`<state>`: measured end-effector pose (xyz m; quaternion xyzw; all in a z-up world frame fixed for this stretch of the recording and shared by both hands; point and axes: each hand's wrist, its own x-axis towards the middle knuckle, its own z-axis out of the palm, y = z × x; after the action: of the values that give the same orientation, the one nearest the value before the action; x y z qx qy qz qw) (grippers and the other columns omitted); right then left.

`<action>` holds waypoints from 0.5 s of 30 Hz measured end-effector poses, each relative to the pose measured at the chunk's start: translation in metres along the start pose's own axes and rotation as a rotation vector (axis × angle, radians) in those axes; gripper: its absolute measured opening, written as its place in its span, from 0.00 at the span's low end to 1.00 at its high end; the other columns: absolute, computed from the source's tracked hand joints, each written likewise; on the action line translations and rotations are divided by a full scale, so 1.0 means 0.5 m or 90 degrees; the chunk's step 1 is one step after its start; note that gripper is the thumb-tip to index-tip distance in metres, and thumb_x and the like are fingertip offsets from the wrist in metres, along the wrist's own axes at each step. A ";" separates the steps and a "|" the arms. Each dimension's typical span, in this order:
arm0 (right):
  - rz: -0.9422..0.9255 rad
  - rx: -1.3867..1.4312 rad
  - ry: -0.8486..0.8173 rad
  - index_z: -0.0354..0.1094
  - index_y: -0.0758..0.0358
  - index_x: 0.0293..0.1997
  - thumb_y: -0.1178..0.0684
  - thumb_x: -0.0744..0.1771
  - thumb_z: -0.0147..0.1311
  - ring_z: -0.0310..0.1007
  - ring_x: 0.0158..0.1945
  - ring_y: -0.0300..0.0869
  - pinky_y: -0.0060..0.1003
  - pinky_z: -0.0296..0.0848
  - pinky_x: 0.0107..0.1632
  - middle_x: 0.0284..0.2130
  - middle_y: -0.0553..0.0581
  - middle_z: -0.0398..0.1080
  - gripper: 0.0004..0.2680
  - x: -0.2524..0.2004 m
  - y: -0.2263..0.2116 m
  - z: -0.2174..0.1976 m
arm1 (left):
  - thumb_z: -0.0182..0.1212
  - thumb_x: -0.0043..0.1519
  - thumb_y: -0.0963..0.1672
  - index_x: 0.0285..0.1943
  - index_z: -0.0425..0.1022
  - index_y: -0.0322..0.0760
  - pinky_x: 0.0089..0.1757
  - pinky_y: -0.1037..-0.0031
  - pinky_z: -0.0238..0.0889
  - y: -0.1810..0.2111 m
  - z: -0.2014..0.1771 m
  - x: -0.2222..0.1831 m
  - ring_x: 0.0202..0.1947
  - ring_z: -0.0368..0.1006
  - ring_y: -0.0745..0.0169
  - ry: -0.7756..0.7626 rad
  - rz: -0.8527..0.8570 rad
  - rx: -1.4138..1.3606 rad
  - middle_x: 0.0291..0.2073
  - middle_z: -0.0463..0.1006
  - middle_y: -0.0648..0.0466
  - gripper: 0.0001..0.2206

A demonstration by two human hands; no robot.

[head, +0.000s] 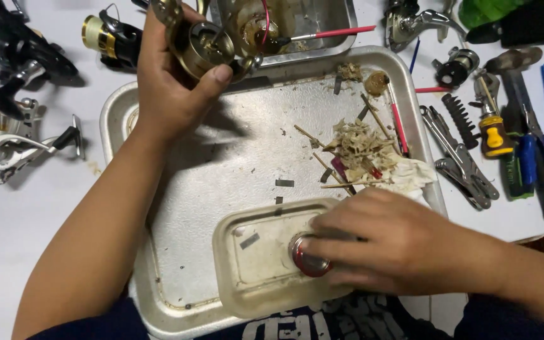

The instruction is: A person is reassembling a fishing reel by fitting the spool into the body and using a screwdriver to fasten components.

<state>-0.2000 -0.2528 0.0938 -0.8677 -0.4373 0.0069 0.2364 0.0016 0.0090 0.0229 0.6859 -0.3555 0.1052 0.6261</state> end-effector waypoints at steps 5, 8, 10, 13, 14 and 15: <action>-0.065 0.050 -0.108 0.66 0.60 0.59 0.48 0.72 0.46 0.68 0.42 0.52 0.46 0.61 0.44 0.44 0.60 0.69 0.12 0.022 -0.002 0.031 | 0.63 0.62 0.52 0.57 0.59 0.42 0.55 0.64 0.74 0.013 0.003 -0.002 0.55 0.73 0.48 -0.035 -0.063 -0.026 0.52 0.68 0.46 0.22; -0.083 0.081 -0.071 0.69 0.62 0.55 0.53 0.70 0.50 0.71 0.39 0.50 0.44 0.64 0.48 0.44 0.61 0.71 0.09 0.024 -0.002 0.038 | 0.63 0.61 0.53 0.57 0.60 0.40 0.51 0.68 0.71 0.015 0.005 -0.002 0.50 0.73 0.52 -0.062 -0.081 -0.010 0.50 0.71 0.46 0.23; -0.084 0.129 -0.041 0.68 0.65 0.54 0.54 0.69 0.53 0.73 0.41 0.52 0.45 0.67 0.46 0.45 0.63 0.72 0.10 0.035 0.004 0.019 | 0.64 0.60 0.52 0.57 0.61 0.39 0.50 0.69 0.71 0.014 0.004 -0.002 0.50 0.73 0.53 -0.064 -0.077 -0.004 0.50 0.71 0.47 0.23; -0.023 0.185 0.048 0.67 0.64 0.49 0.51 0.65 0.61 0.78 0.45 0.52 0.46 0.78 0.48 0.47 0.64 0.75 0.12 0.013 0.052 0.008 | 0.66 0.58 0.51 0.56 0.62 0.38 0.48 0.71 0.70 0.019 0.009 -0.005 0.48 0.74 0.54 -0.065 -0.087 0.010 0.48 0.73 0.48 0.24; 0.038 0.193 0.109 0.67 0.60 0.46 0.47 0.61 0.67 0.82 0.48 0.51 0.44 0.87 0.51 0.48 0.63 0.76 0.15 0.000 0.074 0.005 | 0.68 0.56 0.51 0.55 0.63 0.37 0.47 0.71 0.70 0.021 0.011 -0.005 0.47 0.74 0.56 -0.063 -0.100 0.019 0.47 0.74 0.49 0.25; 0.035 0.189 0.108 0.67 0.60 0.46 0.47 0.61 0.67 0.82 0.48 0.51 0.44 0.87 0.51 0.48 0.63 0.76 0.15 0.000 0.093 0.001 | 0.68 0.56 0.51 0.55 0.63 0.37 0.47 0.71 0.70 0.030 0.013 -0.005 0.47 0.74 0.56 -0.060 -0.096 0.020 0.47 0.74 0.49 0.25</action>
<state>-0.1647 -0.2760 0.0739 -0.8323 -0.3861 0.0043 0.3976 -0.0115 0.0041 0.0318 0.7246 -0.3304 0.0310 0.6040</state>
